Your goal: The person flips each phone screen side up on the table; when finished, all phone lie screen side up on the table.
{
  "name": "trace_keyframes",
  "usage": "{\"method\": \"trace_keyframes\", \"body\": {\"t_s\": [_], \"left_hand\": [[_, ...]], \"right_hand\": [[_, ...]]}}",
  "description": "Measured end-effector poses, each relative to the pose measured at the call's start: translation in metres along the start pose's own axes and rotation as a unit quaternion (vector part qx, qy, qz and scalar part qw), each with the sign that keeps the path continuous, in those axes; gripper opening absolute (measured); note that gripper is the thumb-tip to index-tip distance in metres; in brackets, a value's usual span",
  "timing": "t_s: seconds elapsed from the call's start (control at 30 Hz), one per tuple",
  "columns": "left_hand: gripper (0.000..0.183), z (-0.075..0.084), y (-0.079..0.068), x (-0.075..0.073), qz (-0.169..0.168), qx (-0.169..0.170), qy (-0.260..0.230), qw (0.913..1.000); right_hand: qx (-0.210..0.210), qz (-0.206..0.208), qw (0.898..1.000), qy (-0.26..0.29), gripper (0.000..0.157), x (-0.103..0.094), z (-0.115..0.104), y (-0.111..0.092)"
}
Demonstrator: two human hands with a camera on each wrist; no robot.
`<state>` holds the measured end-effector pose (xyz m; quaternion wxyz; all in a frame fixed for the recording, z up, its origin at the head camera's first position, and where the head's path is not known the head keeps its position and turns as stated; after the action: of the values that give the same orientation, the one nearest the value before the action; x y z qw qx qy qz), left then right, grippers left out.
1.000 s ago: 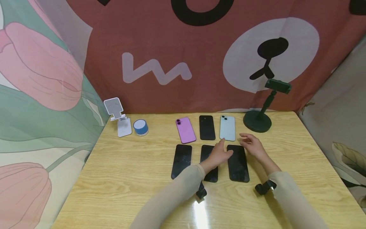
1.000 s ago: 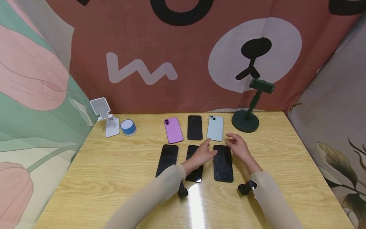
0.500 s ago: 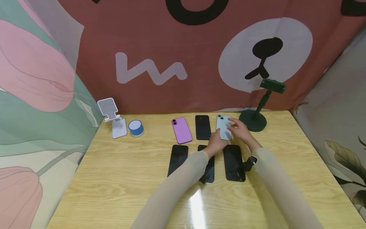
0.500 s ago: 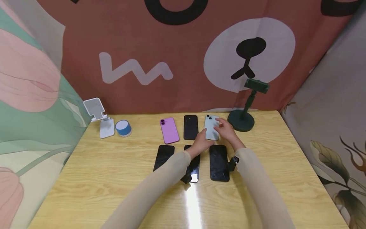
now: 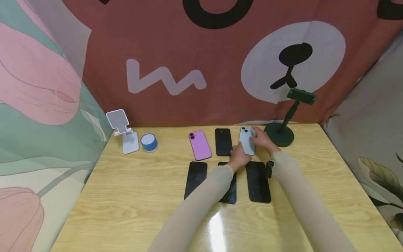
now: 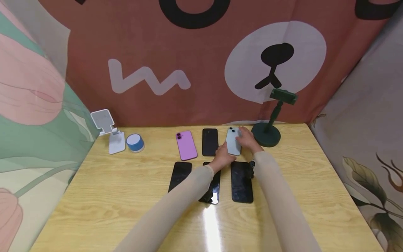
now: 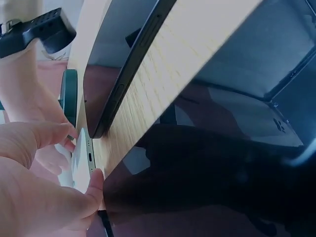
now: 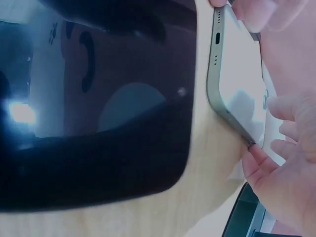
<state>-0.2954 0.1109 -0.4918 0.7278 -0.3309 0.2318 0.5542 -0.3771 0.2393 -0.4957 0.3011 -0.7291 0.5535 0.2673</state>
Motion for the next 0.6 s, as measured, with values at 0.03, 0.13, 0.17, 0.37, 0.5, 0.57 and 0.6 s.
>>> {"method": "trace_keyframes", "body": {"t_s": [0.03,0.13,0.17,0.37,0.5,0.57,0.6], "left_hand": [[0.077,0.0,0.0,0.001,-0.002,-0.002,0.004,1.0],[0.077,0.002,-0.001,0.005,-0.008,-0.009,0.012,0.9998],[0.077,0.002,-0.002,0.006,-0.009,-0.011,0.015,0.9998],[0.077,0.007,-0.003,0.01,-0.009,-0.026,0.053,0.9982],[0.077,0.008,0.002,0.012,-0.016,-0.04,0.065,0.9969],[0.077,0.008,0.003,0.013,-0.021,-0.044,0.064,0.9967],[0.077,0.007,0.003,0.013,-0.021,-0.045,0.064,0.9967]], "right_hand": [[0.0,-0.005,1.0,-0.007,0.059,0.0,0.001,0.003],[-0.002,-0.018,1.0,-0.02,0.061,0.003,0.005,0.009],[-0.004,-0.024,0.999,-0.026,0.061,0.004,0.006,0.011],[-0.011,-0.052,0.998,-0.043,0.062,0.009,0.008,0.019],[0.012,-0.079,0.996,-0.045,0.064,0.009,0.005,0.024],[0.025,-0.094,0.994,-0.047,0.064,0.008,0.004,0.024],[0.028,-0.098,0.994,-0.05,0.064,0.008,0.004,0.025]]}}
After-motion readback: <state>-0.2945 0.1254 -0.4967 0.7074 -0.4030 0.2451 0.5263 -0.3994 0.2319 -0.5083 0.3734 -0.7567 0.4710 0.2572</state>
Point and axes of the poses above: each hand's wrist, its own y-axis towards the middle knuckle, its own x-axis out of the palm, z = x × y, the point moved 6 cm from there along y, towards the middle knuckle, and after that the axes turned 7 degrees about y, right-handed, at the moved point
